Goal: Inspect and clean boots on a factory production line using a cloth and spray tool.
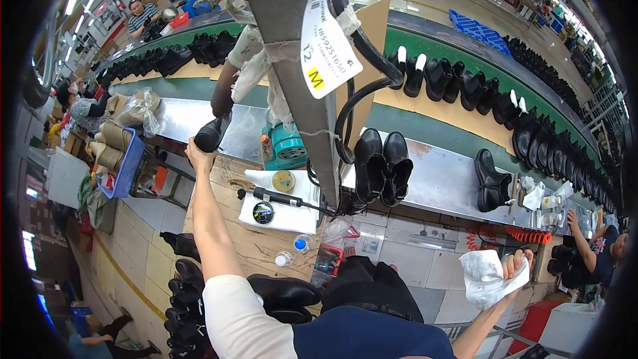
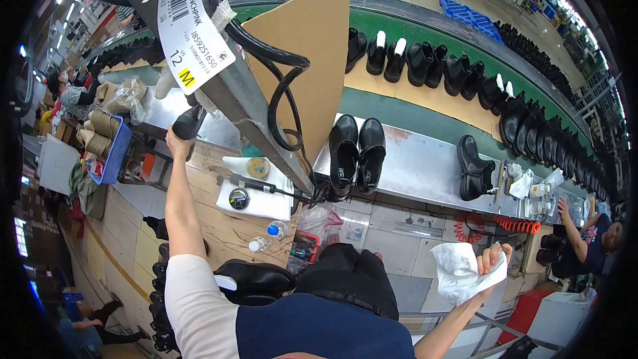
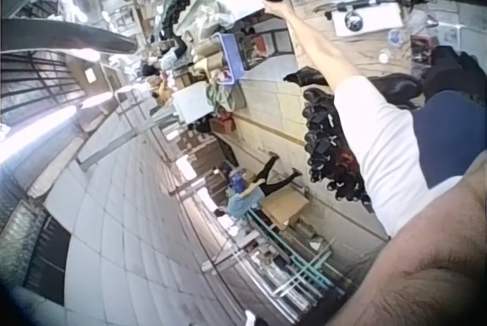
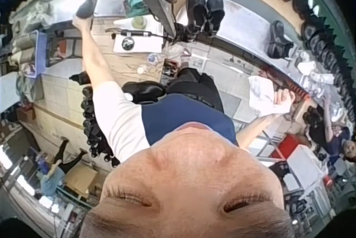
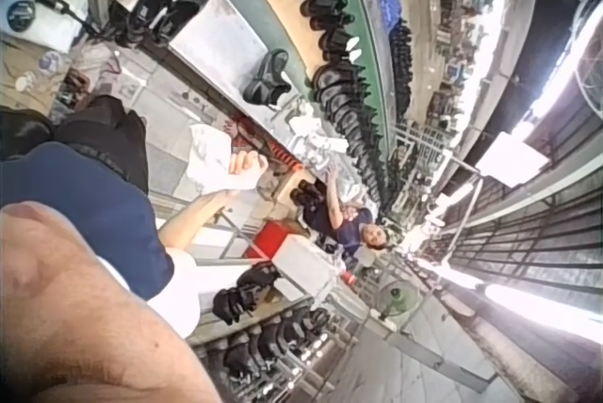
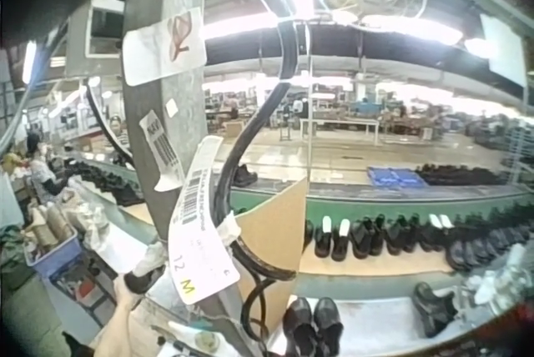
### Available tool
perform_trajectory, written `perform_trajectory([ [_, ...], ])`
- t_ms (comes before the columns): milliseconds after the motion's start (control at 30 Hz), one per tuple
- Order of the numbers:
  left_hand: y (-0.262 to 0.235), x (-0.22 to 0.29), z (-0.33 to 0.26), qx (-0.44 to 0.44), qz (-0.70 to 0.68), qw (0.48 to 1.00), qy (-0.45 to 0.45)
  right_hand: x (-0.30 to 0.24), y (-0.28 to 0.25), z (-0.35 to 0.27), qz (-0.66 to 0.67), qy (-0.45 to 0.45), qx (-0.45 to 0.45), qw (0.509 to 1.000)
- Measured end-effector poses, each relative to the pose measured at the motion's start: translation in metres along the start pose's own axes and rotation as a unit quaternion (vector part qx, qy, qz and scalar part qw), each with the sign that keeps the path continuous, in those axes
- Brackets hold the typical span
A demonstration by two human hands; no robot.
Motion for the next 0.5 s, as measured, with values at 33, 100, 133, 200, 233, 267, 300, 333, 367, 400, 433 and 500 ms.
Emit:
perform_trajectory([
  [33, 0.000, -0.001, 0.000, 0.005, 0.013, 1.000, 0.012, 0.001, -0.002, 0.001, 0.000, 0.000, -0.001, 1.000],
  [100, -0.002, -0.003, 0.001, 0.012, 0.028, 0.999, 0.023, 0.002, -0.007, 0.006, -0.013, -0.005, -0.029, 0.999],
  [133, -0.003, -0.005, 0.001, 0.014, 0.028, 0.999, 0.025, 0.003, -0.009, 0.008, -0.012, -0.004, -0.030, 0.999],
  [200, 0.001, -0.001, 0.001, 0.012, 0.023, 0.999, 0.030, 0.002, -0.009, 0.007, -0.007, 0.002, -0.036, 0.999],
  [233, 0.002, 0.000, 0.000, 0.011, 0.011, 1.000, 0.023, 0.001, -0.008, 0.007, -0.007, 0.000, -0.035, 0.999],
  [267, 0.002, 0.001, 0.000, 0.009, -0.001, 1.000, 0.015, 0.002, -0.006, 0.007, -0.003, 0.002, -0.036, 0.999],
  [300, 0.002, 0.002, -0.001, 0.009, -0.002, 1.000, 0.016, 0.003, -0.004, 0.007, 0.002, 0.004, -0.037, 0.999],
  [333, 0.002, 0.002, -0.001, 0.007, 0.006, 1.000, 0.005, 0.004, -0.002, 0.006, 0.002, 0.003, -0.036, 0.999],
  [367, 0.001, 0.002, -0.001, 0.006, 0.013, 1.000, -0.006, 0.005, 0.001, 0.006, 0.009, 0.004, -0.031, 0.999],
  [400, 0.000, 0.001, 0.000, 0.006, 0.013, 1.000, -0.005, 0.005, 0.002, 0.006, 0.016, 0.005, -0.026, 1.000],
  [433, -0.001, -0.002, 0.000, 0.004, 0.014, 1.000, -0.017, 0.006, 0.001, 0.007, 0.016, 0.005, -0.026, 1.000],
  [500, -0.005, -0.004, 0.000, 0.000, 0.020, 0.999, -0.038, 0.007, -0.002, 0.008, 0.016, 0.014, -0.039, 0.999],
])
Point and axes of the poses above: each hand's wrist, its own z-axis towards the middle knuckle, its own y-axis out of the palm, x = y × z, the point moved 1 cm from there along z, towards the middle knuckle, and after that the axes turned 11 degrees about x, right-handed, at the moved point
